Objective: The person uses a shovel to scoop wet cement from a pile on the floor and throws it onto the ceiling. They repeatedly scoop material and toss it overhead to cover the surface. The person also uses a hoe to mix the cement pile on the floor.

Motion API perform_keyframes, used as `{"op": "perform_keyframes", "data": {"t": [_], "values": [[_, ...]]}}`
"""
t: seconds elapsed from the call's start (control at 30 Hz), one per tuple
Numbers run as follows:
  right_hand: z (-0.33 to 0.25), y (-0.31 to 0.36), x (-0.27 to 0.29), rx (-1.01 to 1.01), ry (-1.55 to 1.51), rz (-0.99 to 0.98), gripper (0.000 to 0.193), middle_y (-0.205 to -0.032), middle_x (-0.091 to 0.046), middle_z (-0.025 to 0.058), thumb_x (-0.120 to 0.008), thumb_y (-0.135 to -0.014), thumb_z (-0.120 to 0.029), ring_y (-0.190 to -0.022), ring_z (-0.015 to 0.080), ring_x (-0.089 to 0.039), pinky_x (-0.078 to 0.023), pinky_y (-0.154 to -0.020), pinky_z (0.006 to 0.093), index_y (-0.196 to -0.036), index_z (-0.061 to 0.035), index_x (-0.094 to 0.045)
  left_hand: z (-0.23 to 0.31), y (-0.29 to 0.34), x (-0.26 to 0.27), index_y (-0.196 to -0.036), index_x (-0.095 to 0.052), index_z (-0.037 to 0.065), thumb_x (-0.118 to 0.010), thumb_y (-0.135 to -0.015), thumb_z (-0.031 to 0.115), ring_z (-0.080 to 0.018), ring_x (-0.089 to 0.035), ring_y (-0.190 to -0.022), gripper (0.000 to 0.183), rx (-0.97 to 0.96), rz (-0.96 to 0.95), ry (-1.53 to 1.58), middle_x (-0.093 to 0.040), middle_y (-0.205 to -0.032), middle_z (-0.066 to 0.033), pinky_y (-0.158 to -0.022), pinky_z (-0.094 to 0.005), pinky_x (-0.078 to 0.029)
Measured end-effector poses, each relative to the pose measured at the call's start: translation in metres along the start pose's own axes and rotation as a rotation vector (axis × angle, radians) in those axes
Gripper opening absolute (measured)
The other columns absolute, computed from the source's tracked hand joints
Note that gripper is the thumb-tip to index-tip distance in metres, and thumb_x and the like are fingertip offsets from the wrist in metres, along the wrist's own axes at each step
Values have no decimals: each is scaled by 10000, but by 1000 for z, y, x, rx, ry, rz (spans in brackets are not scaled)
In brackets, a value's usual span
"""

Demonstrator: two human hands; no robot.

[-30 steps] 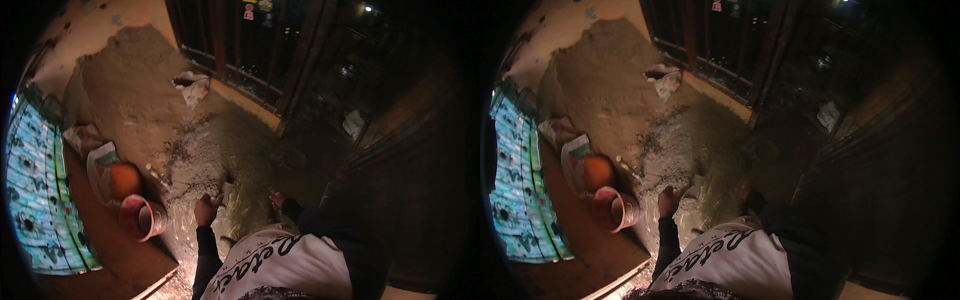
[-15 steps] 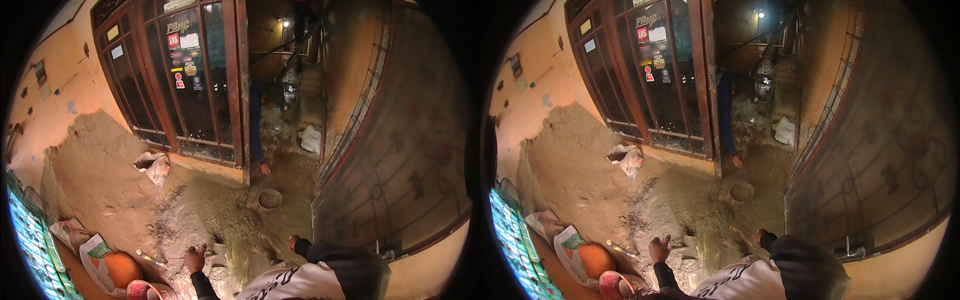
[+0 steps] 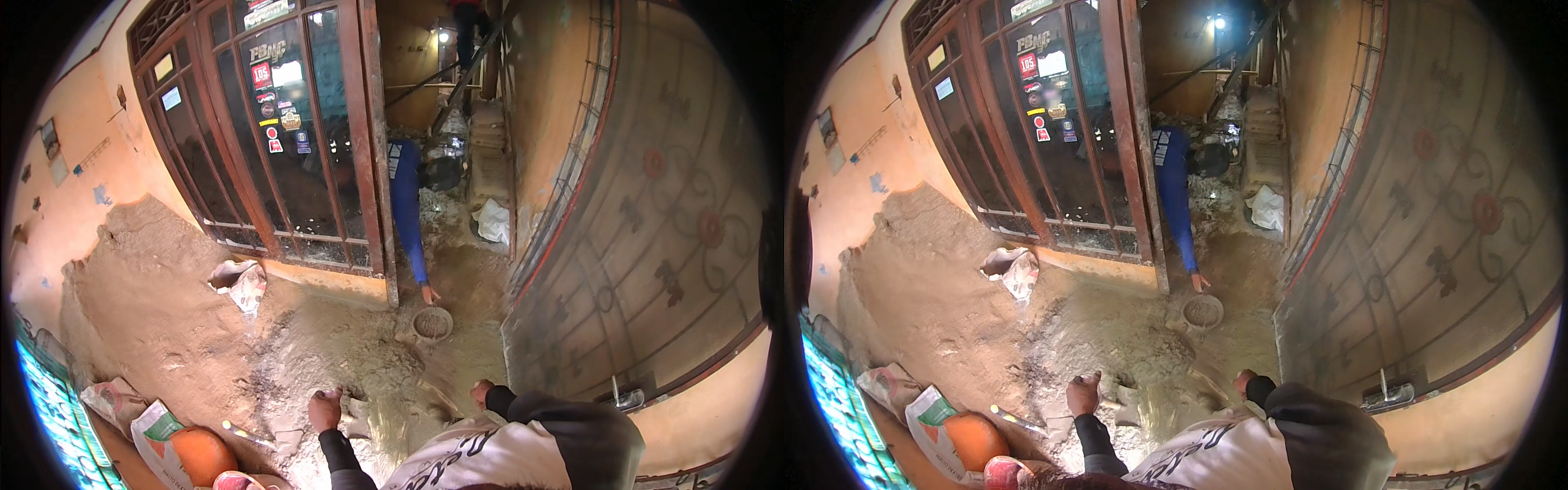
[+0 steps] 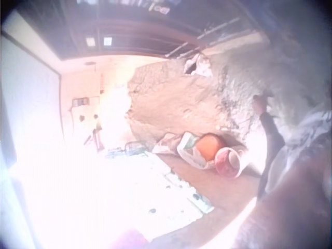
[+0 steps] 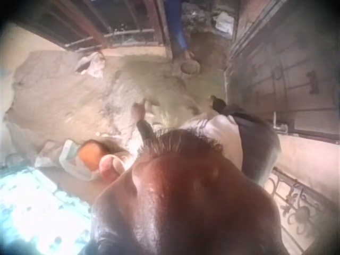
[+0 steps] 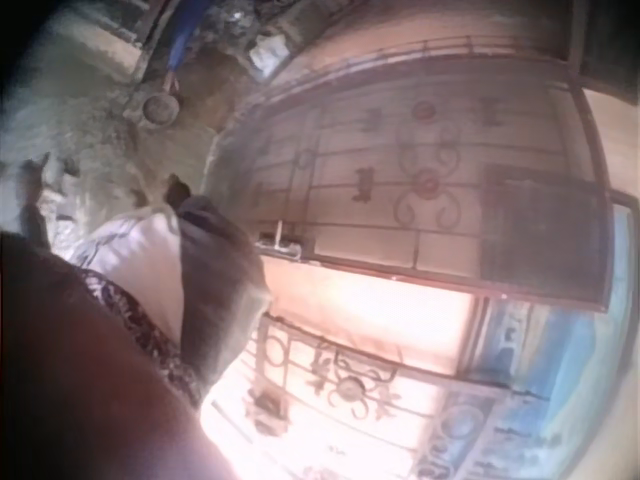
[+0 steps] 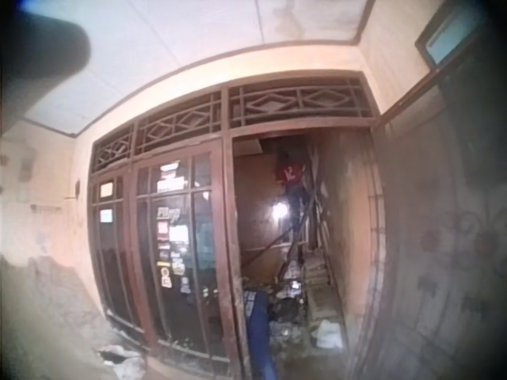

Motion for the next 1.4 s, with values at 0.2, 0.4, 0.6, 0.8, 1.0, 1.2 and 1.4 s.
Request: {"op": "perform_keyframes", "data": {"t": [0.2,0.4,0.6,0.8,1.0,1.2,1.4], "values": [[-58,8,-6,-18,51,-92,238,-619,-620,136,-588,-801,-227,-508,252,-603,-505,-469,384,-680,-23,-605,-35,-9,10,-838,-668,-24,-659,-758,554,-413,-638,-843,583,12,33,-126,-656,-849,-257,-729,-488,-499],[-114,22,4,-145,-32,-81,254,-586,-585,119,-594,-822,-246,-485,231,-586,-492,-446,370,-693,-27,-585,-11,-1,13,-880,-693,12,-669,-745,562,-385,-656,-848,567,82,-9,-53,-673,-858,-231,-746,-473,-513],[-140,25,-3,-95,-59,-170,253,-585,-585,107,-596,-849,-249,-472,231,-576,-476,-431,365,-733,-24,-581,-3,4,15,-840,-675,-28,-666,-759,543,-413,-639,-851,576,89,3,-43,-661,-849,-259,-761,-472,-495],[-125,24,3,-59,107,-136,259,-599,-605,110,-603,-840,-260,-504,244,-606,-492,-471,370,-745,-19,-596,-3,3,15,-832,-672,-29,-653,-763,545,-415,-635,-852,578,83,9,-72,-658,-850,-260,-758,-479,-491],[-85,18,0,51,238,-101,274,-617,-620,131,-604,-826,-256,-538,260,-634,-511,-500,378,-743,5,-621,-3,2,9,-842,-673,-35,-633,-768,575,-413,-637,-846,616,40,14,-111,-660,-859,-257,-751,-475,-497],[-93,22,-15,-39,120,-78,277,-627,-622,148,-611,-822,-238,-541,263,-637,-516,-504,391,-731,23,-622,-7,4,10,-842,-675,-25,-633,-772,563,-410,-637,-861,594,40,11,-95,-664,-885,-248,-757,-478,-497],[-106,25,-16,-16,119,-126,286,-606,-610,139,-621,-831,-238,-532,263,-634,-514,-497,396,-703,17,-618,-13,0,6,-821,-666,10,-662,-746,578,-396,-647,-861,573,73,33,-116,-670,-855,-231,-751,-482,-509]]}}
Point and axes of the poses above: each hand's wrist, its own y-axis away from the middle knuckle, its own x-axis out of the back of the hand, z = x × y, the point moved 3 cm from there along -y, towards the middle knuckle
